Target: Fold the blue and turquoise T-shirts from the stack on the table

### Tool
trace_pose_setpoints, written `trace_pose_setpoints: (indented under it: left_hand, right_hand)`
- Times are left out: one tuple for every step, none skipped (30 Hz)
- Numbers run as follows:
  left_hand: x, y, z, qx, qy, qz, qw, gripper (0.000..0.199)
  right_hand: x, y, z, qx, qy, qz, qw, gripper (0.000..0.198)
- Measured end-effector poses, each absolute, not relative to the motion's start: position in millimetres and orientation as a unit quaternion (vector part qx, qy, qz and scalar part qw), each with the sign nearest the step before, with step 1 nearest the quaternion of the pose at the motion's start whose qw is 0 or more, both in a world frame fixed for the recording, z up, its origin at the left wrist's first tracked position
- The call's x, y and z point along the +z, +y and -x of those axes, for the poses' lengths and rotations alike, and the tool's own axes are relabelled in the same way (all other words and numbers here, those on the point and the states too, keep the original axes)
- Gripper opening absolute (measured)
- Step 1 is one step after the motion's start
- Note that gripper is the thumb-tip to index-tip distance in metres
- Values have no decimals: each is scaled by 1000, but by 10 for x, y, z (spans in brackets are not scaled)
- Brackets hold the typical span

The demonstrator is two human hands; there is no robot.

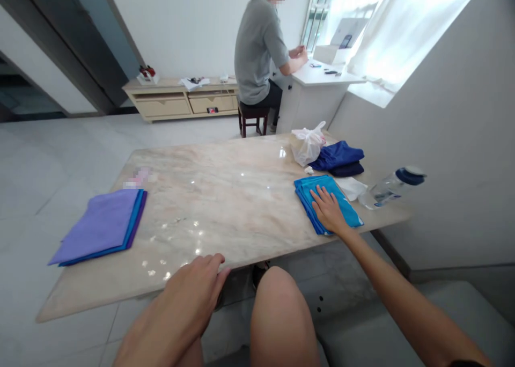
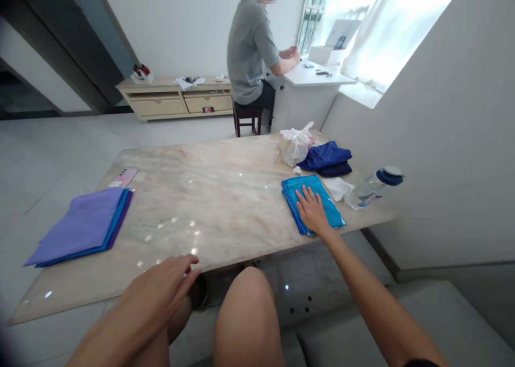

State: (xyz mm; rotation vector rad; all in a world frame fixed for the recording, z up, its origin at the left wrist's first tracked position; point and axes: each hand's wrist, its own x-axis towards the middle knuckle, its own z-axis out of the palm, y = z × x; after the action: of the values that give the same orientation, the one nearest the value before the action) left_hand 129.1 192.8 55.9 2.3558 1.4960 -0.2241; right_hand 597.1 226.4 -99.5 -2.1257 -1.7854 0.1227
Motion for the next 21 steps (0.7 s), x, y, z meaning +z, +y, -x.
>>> trace_pose_setpoints:
  left_hand:
    - [621,1923,-1317,-74,532,-827,168,37]
    - [683,1905,-1342,-61,535,-826,166,36]
    - [742,1876,-1361,-41,535,-827,164,35]
    - [794,1835,-1371,-17,535,-830,159,34]
    - [837,1784,-1367,9,534,-832,148,33]
    - [869,1723,-1350,36,534,-835,129,32]
    - [888,1650,-1318,65,535,-836,104,32]
    - [895,1565,-1273,94,535,-836,77,33]
    - [889,1468,-1220,121,538,-832,54,33]
    - [872,1361,-1162,145,544,-826,36,32]
    - [844,1246,-1104,167,550,-818,25,31]
    - [805,1125,-1048,188,555,-810,18,29]
    - [757,1003,-997,209,557,-804,13,27]
    - [702,883,-951,230,557,-798,8,26]
    - [639,768,-909,253,553,-794,4,28]
    - [572,661,-870,275,548,-790,0,32]
    - [501,563,-833,294,545,-785,-2,40]
    - [431,473,-795,309,544,-780,-1,48]
    - [362,393,-758,320,545,-775,2,55]
    - [297,322,-719,328,547,-770,6,60]
    - [239,259,-680,333,550,-766,11,64]
  right_hand:
    - [-938,2216,-5761,77,-612,755,221,63]
    - [-853,2134,-5511,122,-600,743,270,64]
    - [-743,2016,-5233,165,-593,716,329,65]
    - [-611,1863,-4942,208,-590,681,381,64]
    - [-467,1683,-4653,253,-587,644,420,62]
    - [-319,1485,-4380,294,-584,612,445,58]
    - [-180,1278,-4132,326,-582,589,457,56]
    - [-58,1073,-3914,337,-579,579,465,54]
    - [39,877,-3726,320,-580,583,471,52]
    - [108,695,-3566,280,-587,595,473,51]
    - [149,533,-3427,222,-597,610,471,50]
    - [166,391,-3305,154,-609,624,464,50]
    - [166,272,-3197,88,-623,634,449,53]
    - [157,175,-3102,32,-637,640,430,58]
    - [146,100,-3019,-11,-648,643,408,63]
    - [137,47,-2949,-42,-659,644,387,67]
    - [133,14,-2893,-64,-667,645,367,70]
    - [137,-2,-2852,-80,-674,646,350,72]
    - [146,-5,-2824,-90,-679,645,338,73]
    - [158,-1,-2810,-97,-684,643,330,74]
    - [171,7,-2805,-102,-687,641,327,74]
